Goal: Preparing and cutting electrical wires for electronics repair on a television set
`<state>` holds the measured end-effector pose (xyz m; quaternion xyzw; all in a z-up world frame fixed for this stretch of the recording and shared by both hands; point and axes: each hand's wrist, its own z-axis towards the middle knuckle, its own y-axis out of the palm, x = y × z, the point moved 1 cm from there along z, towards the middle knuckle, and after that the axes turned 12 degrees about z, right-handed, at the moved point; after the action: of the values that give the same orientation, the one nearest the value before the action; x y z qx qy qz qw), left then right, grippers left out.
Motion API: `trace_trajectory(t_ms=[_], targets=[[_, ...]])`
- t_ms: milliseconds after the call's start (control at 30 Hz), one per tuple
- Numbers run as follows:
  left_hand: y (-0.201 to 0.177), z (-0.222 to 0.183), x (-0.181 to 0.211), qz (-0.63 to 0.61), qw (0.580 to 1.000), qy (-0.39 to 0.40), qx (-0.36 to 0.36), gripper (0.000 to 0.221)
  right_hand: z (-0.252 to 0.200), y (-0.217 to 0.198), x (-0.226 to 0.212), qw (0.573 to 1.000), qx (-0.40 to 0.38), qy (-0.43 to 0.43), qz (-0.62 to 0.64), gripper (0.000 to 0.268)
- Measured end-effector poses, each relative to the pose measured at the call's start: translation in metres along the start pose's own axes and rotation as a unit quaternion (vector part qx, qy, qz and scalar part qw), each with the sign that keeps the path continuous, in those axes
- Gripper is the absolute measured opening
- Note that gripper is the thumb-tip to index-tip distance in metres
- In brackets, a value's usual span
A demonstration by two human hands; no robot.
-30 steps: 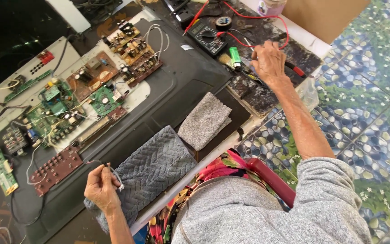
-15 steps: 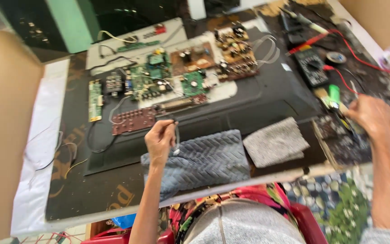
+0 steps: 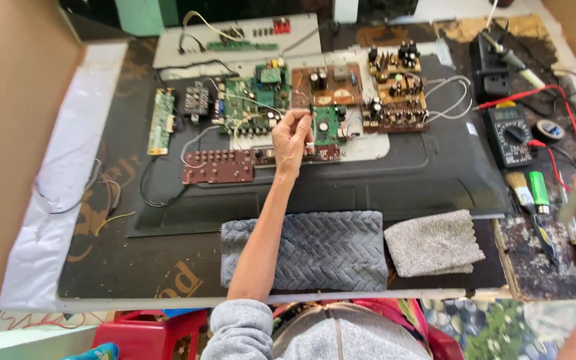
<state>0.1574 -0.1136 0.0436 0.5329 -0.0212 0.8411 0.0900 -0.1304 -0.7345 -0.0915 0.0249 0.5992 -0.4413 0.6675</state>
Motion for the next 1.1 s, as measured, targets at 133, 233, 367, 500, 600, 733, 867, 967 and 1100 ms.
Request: trace_trajectory(t_ms=[133,233,367,500,600,733,867,967,1100], targets=[[0.003,-0.001,-0.001,0.011,1.000,0.014,-0.005,0.016,-0.029,0.087,-0.288,0.984,-0.095,-0.067,0.134,0.007],[0.007,-0.012,-0.002,0.027,0.999,0.040,-0.011,0.012,-0.037,0.133,-0.418,0.986,-0.147,-0.053,0.059,0.011],[0.007,-0.012,0.005,0.055,0.997,0.051,-0.001,0.013,-0.004,0.210,-0.451,0.925,-0.292,-0.164,0.179,0.016],[0.003,-0.009,0.014,-0.043,0.998,0.040,0.008,0.020,0.014,0.285,-0.476,0.888,-0.373,-0.143,0.228,0.022],[-0.002,-0.006,0.022,-0.117,0.993,0.022,0.018,0.020,0.011,0.309,-0.493,0.893,-0.363,-0.197,0.177,0.030],[-0.007,-0.003,-0.004,-0.143,0.987,-0.023,0.075,0.020,0.011,0.318,-0.491,0.874,-0.379,-0.203,0.229,0.037],[-0.006,-0.001,-0.007,-0.155,0.983,-0.043,0.086,0.022,0.009,0.308,-0.496,0.874,-0.395,-0.222,0.174,0.037],[-0.006,-0.001,-0.007,-0.159,0.982,-0.048,0.086,0.023,0.010,0.318,-0.485,0.872,-0.412,-0.223,0.141,0.048],[-0.007,-0.002,-0.013,-0.148,0.985,-0.049,0.078,0.024,0.011,0.336,-0.472,0.872,-0.415,-0.230,0.122,0.060]])
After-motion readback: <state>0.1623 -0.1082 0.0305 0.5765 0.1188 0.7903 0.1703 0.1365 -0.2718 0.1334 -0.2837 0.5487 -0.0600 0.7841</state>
